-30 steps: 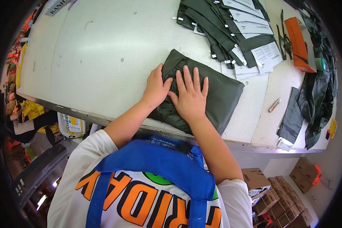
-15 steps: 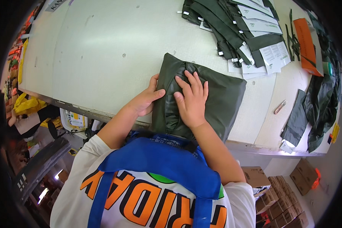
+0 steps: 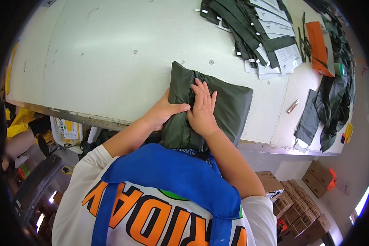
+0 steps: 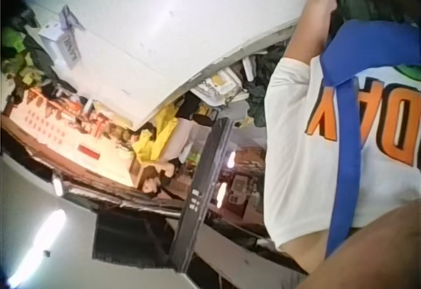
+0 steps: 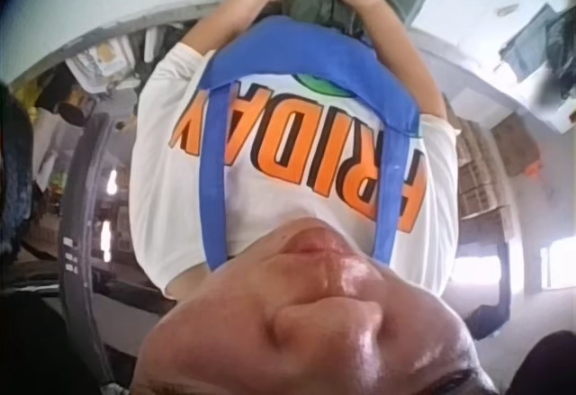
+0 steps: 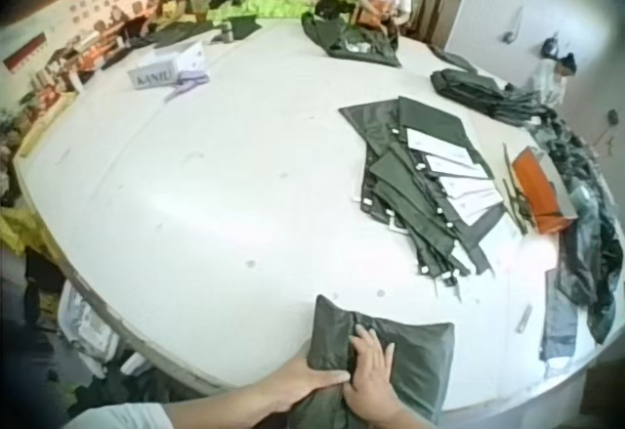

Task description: The person folds a dark green jacket on a white table, aligns edges, and places it into a clear plastic bag. The person then retrieves another green jacket from a basket, unfolds it, and begins folding it on the table.

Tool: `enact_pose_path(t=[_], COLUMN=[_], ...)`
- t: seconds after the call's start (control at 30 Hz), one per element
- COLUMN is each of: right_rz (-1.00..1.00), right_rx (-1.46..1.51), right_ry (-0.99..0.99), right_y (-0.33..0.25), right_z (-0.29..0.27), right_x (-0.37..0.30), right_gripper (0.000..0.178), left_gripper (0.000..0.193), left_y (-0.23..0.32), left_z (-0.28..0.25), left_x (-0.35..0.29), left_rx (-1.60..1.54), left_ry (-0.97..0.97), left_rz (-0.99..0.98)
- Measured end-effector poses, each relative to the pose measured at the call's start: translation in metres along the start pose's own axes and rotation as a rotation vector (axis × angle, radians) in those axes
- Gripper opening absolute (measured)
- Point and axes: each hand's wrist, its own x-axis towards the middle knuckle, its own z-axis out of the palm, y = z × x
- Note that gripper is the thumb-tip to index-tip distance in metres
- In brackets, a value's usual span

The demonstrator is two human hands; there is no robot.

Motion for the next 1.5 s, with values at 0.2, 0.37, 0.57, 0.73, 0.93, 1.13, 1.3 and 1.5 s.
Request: enact_pose_path(t=[0.2,0.37,0.57,0.73,0.93,1.13,1.3,1.5], right_rz=[-0.138,-0.147,-0.202,-0.189,-0.205,-0.191,-0.249,-0.284], right_rx=[-0.079,0.081,0.008,-0.046,-0.196,-0.240,-0.068,0.060], right_ry=[0.166,0.118,0.063,0.124,0.174,0.106,0.168,0.160], right_y=[0.017,0.016,0.027,0.025,0.023,0.025,0.023,0.020], right_z=[0.024,0.013,-0.022,-0.007,0.004,0.004,-0.002,-0.012], right_x=[0.006,0.011,-0.008,-0.006,-0.007,-0.003,-0.003,-0.007], right_gripper=[0.059,0.060,0.074,0.077,0.075,0.065,0.061,0.051], left_gripper=[0.061,0.063,0.066,0.068,0.057,0.062,0.061,0.025], left_y=[-0.017,-0.014,-0.010,-0.003,-0.020,-0.019,0.016,0.023], left_z=[0.009,0.007,0.019,0.023,0.020,0.027,0.045,0.032], left_x=[0.010,0.017,0.020,0.013,0.017,0.014,-0.002,-0.002], left_rx=[0.253,0.527,1.017,0.881,0.561,1.263,1.624,1.751], left_ry=[0.330,0.452,0.550,0.477,0.352,0.616,0.595,0.587], left_rz=[0.065,0.102,0.153,0.202,0.397,0.447,0.361,0.308])
